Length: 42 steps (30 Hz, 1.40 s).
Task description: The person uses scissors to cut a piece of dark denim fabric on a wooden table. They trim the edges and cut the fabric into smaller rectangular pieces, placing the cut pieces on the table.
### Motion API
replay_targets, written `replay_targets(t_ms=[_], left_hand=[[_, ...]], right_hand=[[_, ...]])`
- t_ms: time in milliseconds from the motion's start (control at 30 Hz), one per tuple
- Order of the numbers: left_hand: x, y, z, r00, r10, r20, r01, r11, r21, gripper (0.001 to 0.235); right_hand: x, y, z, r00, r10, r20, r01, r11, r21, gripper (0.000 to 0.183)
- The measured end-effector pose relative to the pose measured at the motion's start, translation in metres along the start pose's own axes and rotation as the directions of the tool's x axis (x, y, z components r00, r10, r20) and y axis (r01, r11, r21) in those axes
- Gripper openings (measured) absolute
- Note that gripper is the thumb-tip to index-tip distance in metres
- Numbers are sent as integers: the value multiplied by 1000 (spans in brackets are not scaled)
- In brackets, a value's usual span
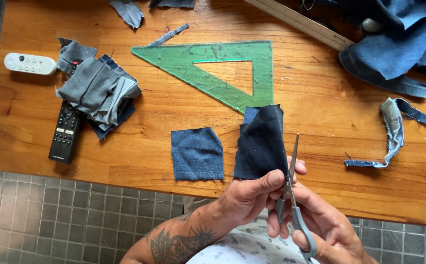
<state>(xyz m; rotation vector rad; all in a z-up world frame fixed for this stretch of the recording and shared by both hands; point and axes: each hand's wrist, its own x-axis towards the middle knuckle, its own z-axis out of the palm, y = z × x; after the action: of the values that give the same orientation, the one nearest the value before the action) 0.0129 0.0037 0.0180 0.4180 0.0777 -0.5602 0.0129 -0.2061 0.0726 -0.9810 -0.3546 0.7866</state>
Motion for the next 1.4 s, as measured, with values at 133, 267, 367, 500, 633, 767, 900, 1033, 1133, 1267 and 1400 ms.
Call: replay_targets(t_ms=[133, 267, 367, 500, 633, 767, 900, 1033, 1133, 1267, 1400], left_hand=[[2, 6, 9, 996, 91, 5, -91, 996, 25, 58], [-5, -1, 1, 999, 21, 26, -20, 999, -28, 58], [-6, 1, -2, 994, -40, 104, 50, 994, -97, 65], [0, -3, -8, 995, 94, 17, -95, 993, 64, 60], [1, -10, -13, 989, 144, -20, -140, 980, 145, 56], [3, -5, -9, 981, 195, 7, -194, 975, 108, 62], [1, -3, -8, 990, 130, 61, -136, 983, 119, 53], [-1, -6, -19, 984, 165, 72, -177, 955, 237, 49], [1, -11, -15, 983, 176, 47, -180, 976, 125, 60], [0, -14, -21, 988, 146, 40, -150, 977, 152, 62], [0, -16, -25, 986, 166, 27, -168, 964, 205, 52]], right_hand=[[-21, 20, -8, 989, 64, -131, -46, 990, 135, 75], [-1, 1, 2, 1000, -26, -2, 26, 984, 177, 72], [-3, 5, -1, 999, -48, 25, 43, 985, 168, 67], [-2, 1, 3, 999, -33, -42, 41, 982, 185, 64], [1, -10, 5, 999, 15, -33, -10, 991, 136, 67], [-1, -9, 8, 997, 16, -77, -4, 989, 150, 67], [3, -19, 11, 997, 20, -79, -9, 990, 139, 67], [1, -24, 11, 994, 57, -95, -45, 991, 126, 67], [-2, -20, 14, 992, 36, -118, -16, 986, 168, 66], [1, -30, 18, 991, 13, -134, 7, 989, 149, 67], [2, -33, 21, 990, -1, -143, 15, 995, 98, 66]])
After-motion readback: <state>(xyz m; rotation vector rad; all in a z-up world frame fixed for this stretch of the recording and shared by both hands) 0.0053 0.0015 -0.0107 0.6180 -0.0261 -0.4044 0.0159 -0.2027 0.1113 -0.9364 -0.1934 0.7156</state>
